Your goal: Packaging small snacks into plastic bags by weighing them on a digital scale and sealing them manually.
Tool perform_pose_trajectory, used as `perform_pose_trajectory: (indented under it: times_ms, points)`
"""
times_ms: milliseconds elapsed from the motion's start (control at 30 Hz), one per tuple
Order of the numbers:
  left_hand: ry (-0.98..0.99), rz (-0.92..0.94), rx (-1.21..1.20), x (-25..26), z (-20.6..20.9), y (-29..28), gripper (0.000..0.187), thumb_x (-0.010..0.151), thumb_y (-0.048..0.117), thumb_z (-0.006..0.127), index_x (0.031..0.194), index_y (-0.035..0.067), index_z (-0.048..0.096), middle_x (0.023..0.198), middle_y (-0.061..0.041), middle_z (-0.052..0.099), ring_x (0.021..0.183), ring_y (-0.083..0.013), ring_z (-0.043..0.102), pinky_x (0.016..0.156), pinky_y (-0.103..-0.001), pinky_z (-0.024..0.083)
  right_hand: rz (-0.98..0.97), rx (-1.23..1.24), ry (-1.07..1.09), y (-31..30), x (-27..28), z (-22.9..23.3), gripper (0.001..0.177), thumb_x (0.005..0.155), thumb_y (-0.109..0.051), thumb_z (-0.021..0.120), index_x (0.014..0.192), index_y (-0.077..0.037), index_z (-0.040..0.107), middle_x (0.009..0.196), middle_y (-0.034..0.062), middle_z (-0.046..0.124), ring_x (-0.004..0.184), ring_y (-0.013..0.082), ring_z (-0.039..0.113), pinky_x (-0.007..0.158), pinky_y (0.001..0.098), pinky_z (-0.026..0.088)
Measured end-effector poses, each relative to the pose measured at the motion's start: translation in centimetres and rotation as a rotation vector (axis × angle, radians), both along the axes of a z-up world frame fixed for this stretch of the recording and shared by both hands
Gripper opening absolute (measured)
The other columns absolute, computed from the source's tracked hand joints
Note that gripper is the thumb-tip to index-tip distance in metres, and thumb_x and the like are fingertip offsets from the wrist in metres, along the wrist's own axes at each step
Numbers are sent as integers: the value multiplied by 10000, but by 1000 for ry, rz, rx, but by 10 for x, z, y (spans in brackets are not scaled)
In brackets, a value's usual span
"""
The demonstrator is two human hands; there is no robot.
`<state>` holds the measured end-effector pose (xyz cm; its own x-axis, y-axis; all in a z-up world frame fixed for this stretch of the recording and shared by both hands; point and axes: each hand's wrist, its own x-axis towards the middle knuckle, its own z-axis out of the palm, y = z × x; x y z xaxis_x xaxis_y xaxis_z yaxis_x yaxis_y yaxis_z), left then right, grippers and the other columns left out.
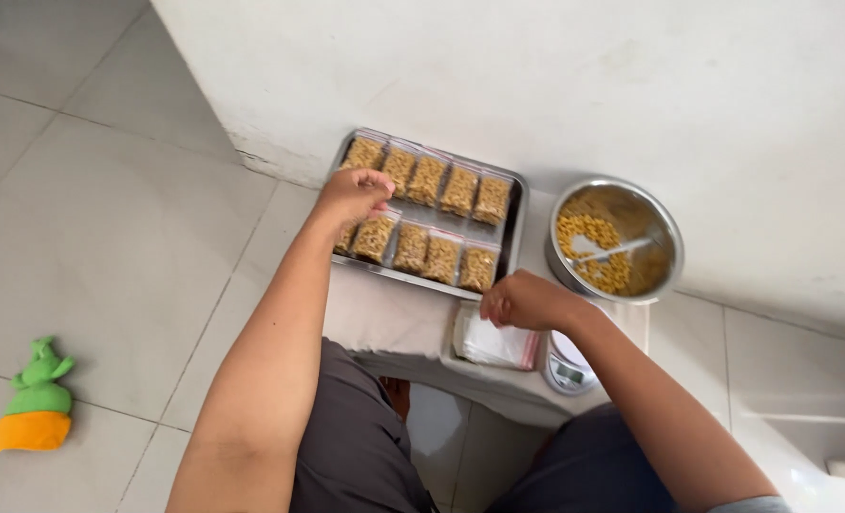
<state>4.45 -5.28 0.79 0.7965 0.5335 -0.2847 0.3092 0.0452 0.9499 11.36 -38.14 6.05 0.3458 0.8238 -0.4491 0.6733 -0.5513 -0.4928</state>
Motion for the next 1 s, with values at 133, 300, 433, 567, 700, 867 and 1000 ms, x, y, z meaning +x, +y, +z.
perform_pose_trajectory:
  times_ms: [133, 300, 433, 567, 700, 867, 1000]
  points:
    - [-30, -50, 14, 22, 10, -29, 385, 835, 166, 759, 1207, 74, 722, 957, -121, 752, 743, -135, 755, 711, -236, 646, 92, -248, -139, -29, -13, -25, 299, 752, -23, 777, 1043, -93, 797, 1017, 215, 776, 1038, 430, 731, 919, 487, 568]
    - [-83, -96, 14, 40, 31, -74, 350, 857, 237, 774, 1187, 124, 747, 984, -106, 769, 767, -132, 761, 744, -258, 643, 261, -173, -494, -57, 6, -116, 184, 739, -145, 848, 911, -205, 821, 860, 74, 771, 863, 303, 771, 764, 405, 618]
    - [-110, -120, -8, 54, 46, -107, 391, 850, 208, 765, 1225, 105, 723, 1013, -99, 763, 792, -129, 761, 771, -258, 643, 214, -122, -422, -61, 0, -71, 119, 810, -141, 816, 897, -219, 833, 843, 70, 778, 820, 298, 770, 762, 383, 606]
    - [-160, -205, 4, 63, 60, -136, 290, 835, 172, 761, 1117, 105, 755, 863, -45, 753, 702, -77, 727, 709, -203, 636, -125, 171, -6, -79, 6, -19, 124, 906, -153, 708, 971, -161, 813, 782, 179, 764, 828, 407, 740, 789, 471, 565]
    - [-95, -461, 141, 56, 101, -168, 196, 863, 248, 773, 965, 80, 764, 705, -82, 721, 611, -117, 680, 622, -232, 604, -606, 546, 291, -107, 20, 9, 122, 975, -162, 689, 947, -116, 798, 585, 17, 610, 611, 123, 594, 571, 255, 496]
    - [59, -747, 232, 80, 90, -216, 361, 795, 354, 860, 995, 61, 796, 762, -102, 769, 663, -143, 731, 671, -251, 617, -1002, 858, 446, -128, 45, -3, 121, 982, -126, 708, 972, -18, 760, 660, 52, 578, 536, 116, 513, 445, 213, 432]
    - [107, -747, 393, 98, 75, -253, 327, 824, 425, 829, 1002, 151, 819, 762, -6, 781, 758, -139, 763, 753, -302, 611, -1071, 1014, 462, -127, 56, -12, 131, 996, -116, 702, 975, 1, 758, 742, 58, 629, 543, 95, 518, 449, 208, 432]
